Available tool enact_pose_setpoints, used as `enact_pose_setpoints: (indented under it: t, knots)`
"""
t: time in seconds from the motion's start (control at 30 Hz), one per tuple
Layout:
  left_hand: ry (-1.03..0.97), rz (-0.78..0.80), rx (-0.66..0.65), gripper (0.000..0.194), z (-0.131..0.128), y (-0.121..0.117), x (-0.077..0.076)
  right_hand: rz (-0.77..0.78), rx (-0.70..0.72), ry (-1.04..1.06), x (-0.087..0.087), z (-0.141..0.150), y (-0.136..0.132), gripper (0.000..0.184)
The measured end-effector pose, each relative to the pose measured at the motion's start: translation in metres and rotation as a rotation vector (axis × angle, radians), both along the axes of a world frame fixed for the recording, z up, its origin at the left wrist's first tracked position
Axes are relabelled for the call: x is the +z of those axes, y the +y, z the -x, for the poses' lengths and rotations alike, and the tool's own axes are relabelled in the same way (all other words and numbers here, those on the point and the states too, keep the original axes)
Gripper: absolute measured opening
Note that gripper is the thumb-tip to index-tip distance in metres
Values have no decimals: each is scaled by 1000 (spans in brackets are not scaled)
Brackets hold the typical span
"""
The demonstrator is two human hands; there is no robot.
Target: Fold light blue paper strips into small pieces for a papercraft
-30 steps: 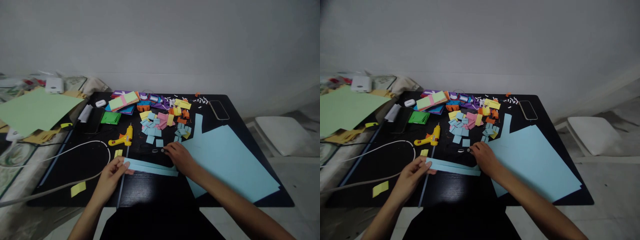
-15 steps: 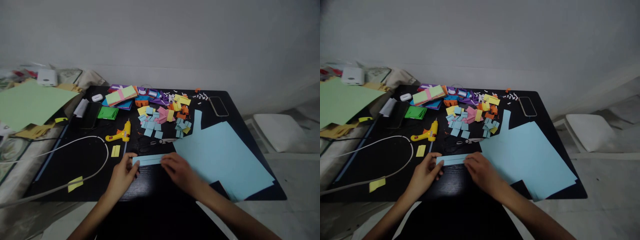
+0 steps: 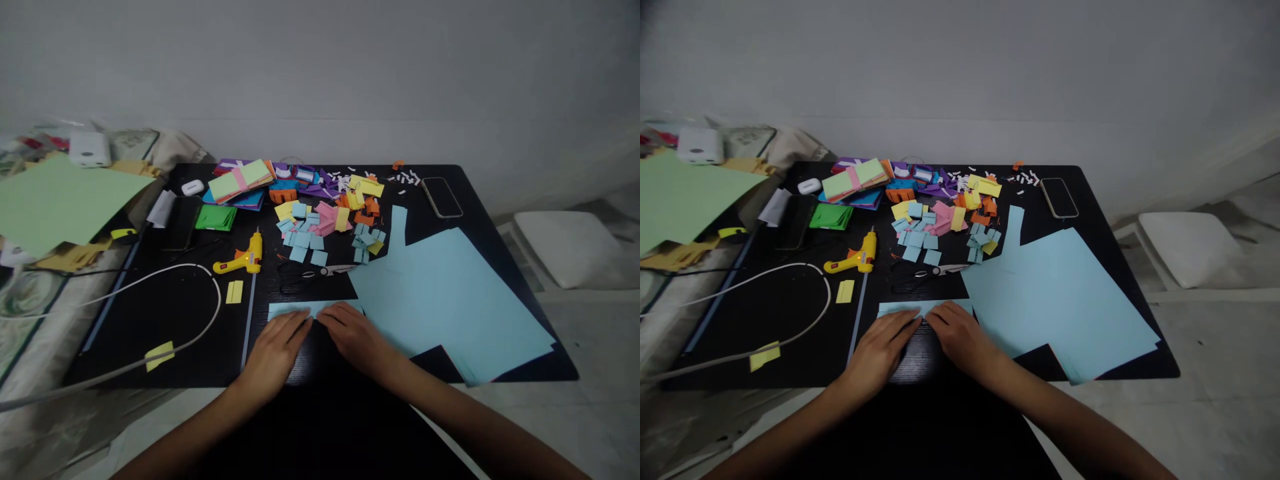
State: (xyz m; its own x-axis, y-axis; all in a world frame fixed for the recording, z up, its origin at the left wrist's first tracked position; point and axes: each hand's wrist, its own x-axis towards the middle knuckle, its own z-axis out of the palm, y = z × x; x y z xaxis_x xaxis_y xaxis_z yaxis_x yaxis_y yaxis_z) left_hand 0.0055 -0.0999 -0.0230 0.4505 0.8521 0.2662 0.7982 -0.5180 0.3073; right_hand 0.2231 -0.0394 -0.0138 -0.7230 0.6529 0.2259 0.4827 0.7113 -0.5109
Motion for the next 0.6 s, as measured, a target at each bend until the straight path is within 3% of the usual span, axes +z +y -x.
enact_pose_setpoints:
  t: [0.27, 0.43, 0.6]
  knots:
    - [45, -26, -47, 37, 2, 8, 3, -7, -80, -43, -4, 1, -8, 32]
    - [89, -29, -49, 41, 2, 6, 2, 62, -51, -21, -3, -2, -12, 33]
    - [147, -32, -44, 39, -3, 4, 3, 32, -13, 20, -5, -7, -9, 32]
